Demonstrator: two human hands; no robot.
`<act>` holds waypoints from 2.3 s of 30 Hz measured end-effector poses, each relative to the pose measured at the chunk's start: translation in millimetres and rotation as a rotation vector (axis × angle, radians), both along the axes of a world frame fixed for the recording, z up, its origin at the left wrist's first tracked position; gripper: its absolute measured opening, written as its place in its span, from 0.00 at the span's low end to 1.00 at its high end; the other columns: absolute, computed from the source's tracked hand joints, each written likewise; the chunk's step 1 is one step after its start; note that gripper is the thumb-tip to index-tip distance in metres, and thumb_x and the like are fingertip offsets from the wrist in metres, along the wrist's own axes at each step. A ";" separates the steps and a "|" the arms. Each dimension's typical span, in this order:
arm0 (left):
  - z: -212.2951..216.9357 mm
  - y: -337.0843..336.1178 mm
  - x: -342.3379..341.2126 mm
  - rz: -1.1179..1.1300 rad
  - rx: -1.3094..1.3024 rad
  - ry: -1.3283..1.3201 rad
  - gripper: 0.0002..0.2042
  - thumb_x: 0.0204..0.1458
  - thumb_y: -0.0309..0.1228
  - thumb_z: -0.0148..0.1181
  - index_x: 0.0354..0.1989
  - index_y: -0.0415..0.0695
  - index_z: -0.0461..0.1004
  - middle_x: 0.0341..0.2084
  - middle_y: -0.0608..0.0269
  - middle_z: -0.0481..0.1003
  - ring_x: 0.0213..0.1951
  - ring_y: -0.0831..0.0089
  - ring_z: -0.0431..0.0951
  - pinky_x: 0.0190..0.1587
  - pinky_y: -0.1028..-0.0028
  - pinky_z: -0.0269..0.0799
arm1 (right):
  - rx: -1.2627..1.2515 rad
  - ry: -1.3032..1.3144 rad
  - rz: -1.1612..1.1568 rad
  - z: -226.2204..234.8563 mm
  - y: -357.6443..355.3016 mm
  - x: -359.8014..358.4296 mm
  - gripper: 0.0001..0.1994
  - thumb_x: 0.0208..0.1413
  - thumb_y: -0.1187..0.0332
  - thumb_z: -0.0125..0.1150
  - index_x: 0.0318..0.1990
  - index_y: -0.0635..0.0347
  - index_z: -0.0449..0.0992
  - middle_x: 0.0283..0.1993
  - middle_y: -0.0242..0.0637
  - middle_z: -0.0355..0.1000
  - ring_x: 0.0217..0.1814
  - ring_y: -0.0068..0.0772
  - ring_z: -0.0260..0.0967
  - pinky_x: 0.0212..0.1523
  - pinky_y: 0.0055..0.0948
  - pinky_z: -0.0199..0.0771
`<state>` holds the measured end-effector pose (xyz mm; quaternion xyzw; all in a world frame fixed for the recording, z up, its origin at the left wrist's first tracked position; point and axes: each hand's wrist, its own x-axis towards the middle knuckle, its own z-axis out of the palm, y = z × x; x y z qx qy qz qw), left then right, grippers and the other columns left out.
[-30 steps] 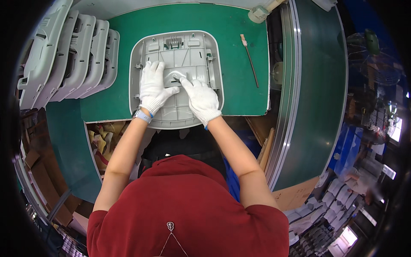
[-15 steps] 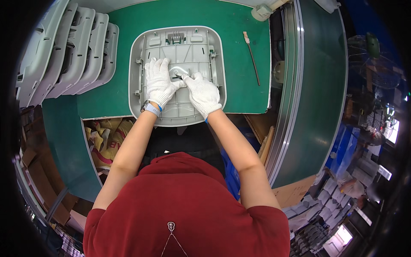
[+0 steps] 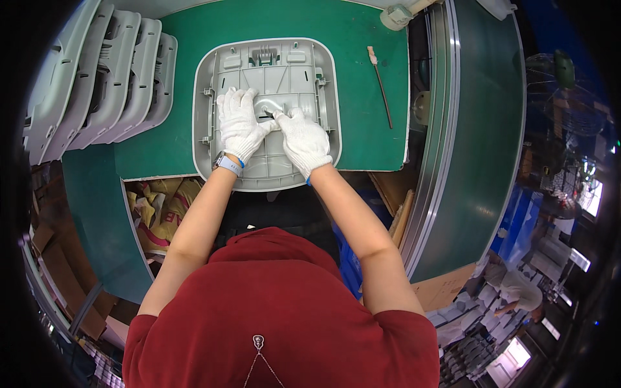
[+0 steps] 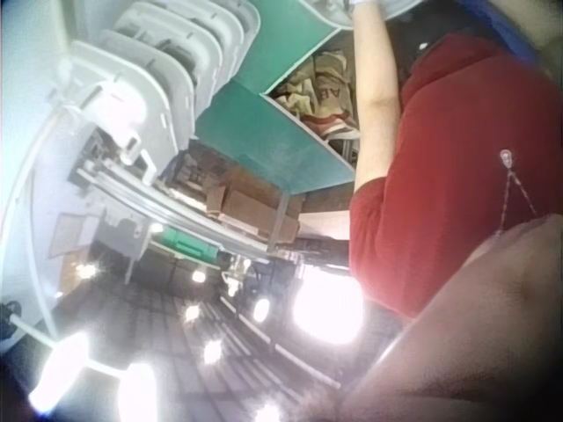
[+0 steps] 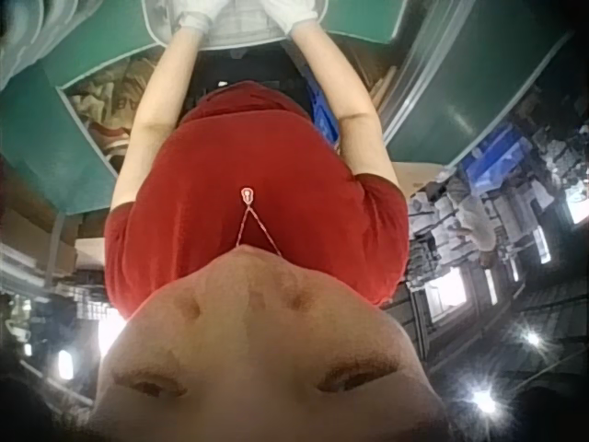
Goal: The recorder cleans and inspects grey plastic molded components using a small brush and a pointed tool.
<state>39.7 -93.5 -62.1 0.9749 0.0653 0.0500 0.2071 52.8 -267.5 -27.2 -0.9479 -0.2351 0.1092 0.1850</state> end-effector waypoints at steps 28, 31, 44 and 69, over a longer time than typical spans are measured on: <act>7.4 23.1 17.9 -0.096 -0.060 -0.151 0.15 0.45 0.35 0.70 0.42 0.47 0.80 0.46 0.54 0.76 0.55 0.50 0.74 0.58 0.53 0.69 | 0.358 -0.160 -0.706 -5.1 -102.3 -0.2 0.22 0.62 0.75 0.56 0.64 0.55 0.74 0.55 0.48 0.74 0.57 0.51 0.73 0.61 0.41 0.72; 6.3 28.8 26.5 -0.127 -0.072 -0.212 0.09 0.44 0.29 0.68 0.36 0.45 0.79 0.42 0.55 0.76 0.49 0.51 0.76 0.51 0.56 0.74 | -0.018 0.021 -0.636 -44.2 -146.0 1.8 0.20 0.60 0.69 0.62 0.60 0.49 0.77 0.52 0.48 0.76 0.55 0.55 0.73 0.60 0.45 0.72; 16.1 -17.2 21.3 -0.185 0.133 -0.224 0.18 0.53 0.35 0.64 0.52 0.47 0.78 0.52 0.49 0.73 0.61 0.43 0.70 0.66 0.46 0.60 | -0.091 -0.186 -0.397 -76.4 -160.1 169.3 0.22 0.62 0.71 0.55 0.64 0.56 0.69 0.54 0.52 0.75 0.49 0.54 0.75 0.54 0.49 0.75; -3.8 -11.5 17.5 -0.079 0.165 -0.258 0.17 0.52 0.34 0.64 0.51 0.48 0.78 0.54 0.51 0.71 0.62 0.45 0.69 0.66 0.48 0.63 | 0.316 -0.312 0.127 22.8 -32.5 179.3 0.13 0.64 0.73 0.54 0.52 0.53 0.80 0.43 0.45 0.78 0.46 0.50 0.78 0.49 0.44 0.79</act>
